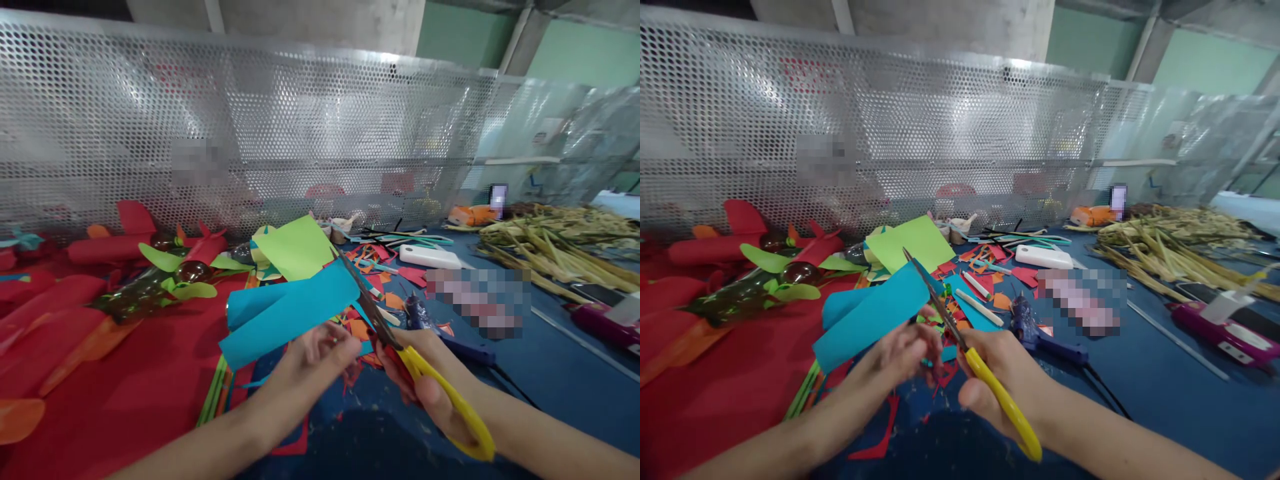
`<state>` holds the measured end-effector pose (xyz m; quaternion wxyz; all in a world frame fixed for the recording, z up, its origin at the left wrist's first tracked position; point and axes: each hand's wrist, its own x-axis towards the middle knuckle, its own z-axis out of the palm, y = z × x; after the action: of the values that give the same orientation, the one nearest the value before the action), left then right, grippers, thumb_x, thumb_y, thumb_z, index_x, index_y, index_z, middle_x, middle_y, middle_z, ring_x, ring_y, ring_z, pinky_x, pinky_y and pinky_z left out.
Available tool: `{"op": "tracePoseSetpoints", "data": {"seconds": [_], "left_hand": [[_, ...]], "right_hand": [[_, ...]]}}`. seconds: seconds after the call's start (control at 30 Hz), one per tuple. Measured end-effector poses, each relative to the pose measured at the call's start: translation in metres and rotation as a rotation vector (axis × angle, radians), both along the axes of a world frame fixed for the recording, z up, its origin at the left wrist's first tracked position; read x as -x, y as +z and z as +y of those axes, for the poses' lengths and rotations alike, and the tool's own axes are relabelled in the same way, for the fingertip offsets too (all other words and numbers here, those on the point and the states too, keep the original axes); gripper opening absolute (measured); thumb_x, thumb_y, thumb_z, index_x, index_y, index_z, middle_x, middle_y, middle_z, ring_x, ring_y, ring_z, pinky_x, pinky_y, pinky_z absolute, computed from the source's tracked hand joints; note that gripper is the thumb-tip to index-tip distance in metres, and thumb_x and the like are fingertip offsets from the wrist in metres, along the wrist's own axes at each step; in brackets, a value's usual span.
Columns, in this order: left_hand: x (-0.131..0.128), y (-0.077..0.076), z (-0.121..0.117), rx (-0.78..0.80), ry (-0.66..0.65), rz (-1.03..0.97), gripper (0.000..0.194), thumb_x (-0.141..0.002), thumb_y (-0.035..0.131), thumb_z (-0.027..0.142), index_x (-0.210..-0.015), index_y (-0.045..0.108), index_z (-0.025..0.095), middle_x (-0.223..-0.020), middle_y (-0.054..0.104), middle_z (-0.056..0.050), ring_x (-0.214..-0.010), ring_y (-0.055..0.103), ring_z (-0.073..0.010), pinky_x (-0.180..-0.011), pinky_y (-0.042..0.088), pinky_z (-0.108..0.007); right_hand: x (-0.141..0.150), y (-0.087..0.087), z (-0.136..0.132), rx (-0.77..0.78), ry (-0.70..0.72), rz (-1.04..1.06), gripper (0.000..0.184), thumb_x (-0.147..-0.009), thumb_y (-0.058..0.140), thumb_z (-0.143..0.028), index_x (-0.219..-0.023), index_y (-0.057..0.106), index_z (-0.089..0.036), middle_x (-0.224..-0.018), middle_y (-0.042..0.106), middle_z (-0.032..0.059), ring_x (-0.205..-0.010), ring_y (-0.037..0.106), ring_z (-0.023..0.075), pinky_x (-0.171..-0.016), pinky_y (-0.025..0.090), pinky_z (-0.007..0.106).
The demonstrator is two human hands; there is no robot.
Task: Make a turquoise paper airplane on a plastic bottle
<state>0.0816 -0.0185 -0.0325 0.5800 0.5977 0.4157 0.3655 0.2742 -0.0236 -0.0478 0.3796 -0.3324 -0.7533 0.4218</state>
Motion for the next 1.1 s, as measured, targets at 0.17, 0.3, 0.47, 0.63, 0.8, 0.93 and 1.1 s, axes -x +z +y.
{"op": "tracePoseSetpoints", "data": {"seconds": [0.17,0.3,0.47,0.63,0.8,0.93,1.1], "left_hand": [[0.01,0.005,0.007,-0.212,0.192,-0.213,0.031,-0.078,0.063,0.051,-0.084,0.061,0.022,-0.078,0.063,-0.002,-0.075,0.06,-0.0191,-0.076,0.051,-0.032],[0.012,0.007,0.005,-0.245,0.347,-0.176,0.029,-0.079,0.063,0.048,-0.074,0.064,0.019,-0.075,0.069,-0.004,-0.076,0.064,-0.0206,-0.077,0.053,-0.033],[0.008,0.012,0.007,-0.218,0.545,-0.244,0.025,-0.071,0.072,0.042,-0.082,0.067,0.02,-0.094,0.074,-0.003,-0.09,0.067,-0.0235,-0.08,0.056,-0.035],[0.008,0.013,0.011,-0.207,0.507,-0.2,0.024,-0.071,0.073,0.041,-0.082,0.065,0.021,-0.095,0.074,-0.004,-0.097,0.066,-0.0274,-0.084,0.056,-0.04],[0.009,0.01,0.012,-0.229,0.456,-0.135,0.024,-0.074,0.072,0.043,-0.08,0.067,0.021,-0.096,0.074,-0.004,-0.099,0.066,-0.0287,-0.09,0.054,-0.042],[0.008,0.008,0.011,-0.226,0.449,-0.154,0.025,-0.074,0.071,0.042,-0.083,0.069,0.019,-0.096,0.074,-0.005,-0.097,0.067,-0.0275,-0.088,0.055,-0.041],[0.008,0.006,0.011,-0.216,0.479,-0.159,0.023,-0.073,0.074,0.04,-0.081,0.068,0.019,-0.088,0.074,-0.003,-0.089,0.069,-0.0241,-0.083,0.057,-0.037]], "right_hand": [[0.001,-0.008,0.001,0.035,-0.004,0.016,0.067,-0.067,0.038,-0.087,-0.068,0.04,-0.021,-0.055,0.035,-0.0055,-0.045,0.03,0.0082,-0.04,0.03,0.023],[0.004,-0.011,0.001,0.056,0.014,-0.06,0.068,-0.065,0.037,-0.089,-0.068,0.039,-0.021,-0.055,0.033,-0.0064,-0.047,0.03,0.0089,-0.043,0.032,0.024],[0.008,-0.012,-0.002,-0.077,-0.007,-0.173,0.069,-0.07,0.025,-0.088,-0.069,0.04,-0.021,-0.059,0.04,-0.0034,-0.05,0.033,0.0101,-0.045,0.029,0.025],[0.012,-0.002,-0.006,-0.207,0.001,-0.203,0.068,-0.079,0.017,-0.081,-0.075,0.045,-0.019,-0.064,0.045,-0.0007,-0.052,0.038,0.0119,-0.046,0.032,0.026],[0.011,0.004,-0.007,-0.19,0.026,-0.177,0.064,-0.083,0.022,-0.077,-0.089,0.048,-0.019,-0.072,0.052,0.0023,-0.056,0.045,0.0143,-0.049,0.037,0.026],[0.01,0.0,-0.005,-0.161,0.026,-0.195,0.069,-0.078,0.022,-0.082,-0.084,0.048,-0.018,-0.068,0.049,0.0009,-0.054,0.04,0.0133,-0.047,0.032,0.026],[0.01,-0.002,-0.002,-0.134,0.003,-0.223,0.069,-0.075,0.022,-0.084,-0.08,0.045,-0.019,-0.064,0.044,-0.0009,-0.053,0.035,0.0125,-0.046,0.028,0.026]]}}
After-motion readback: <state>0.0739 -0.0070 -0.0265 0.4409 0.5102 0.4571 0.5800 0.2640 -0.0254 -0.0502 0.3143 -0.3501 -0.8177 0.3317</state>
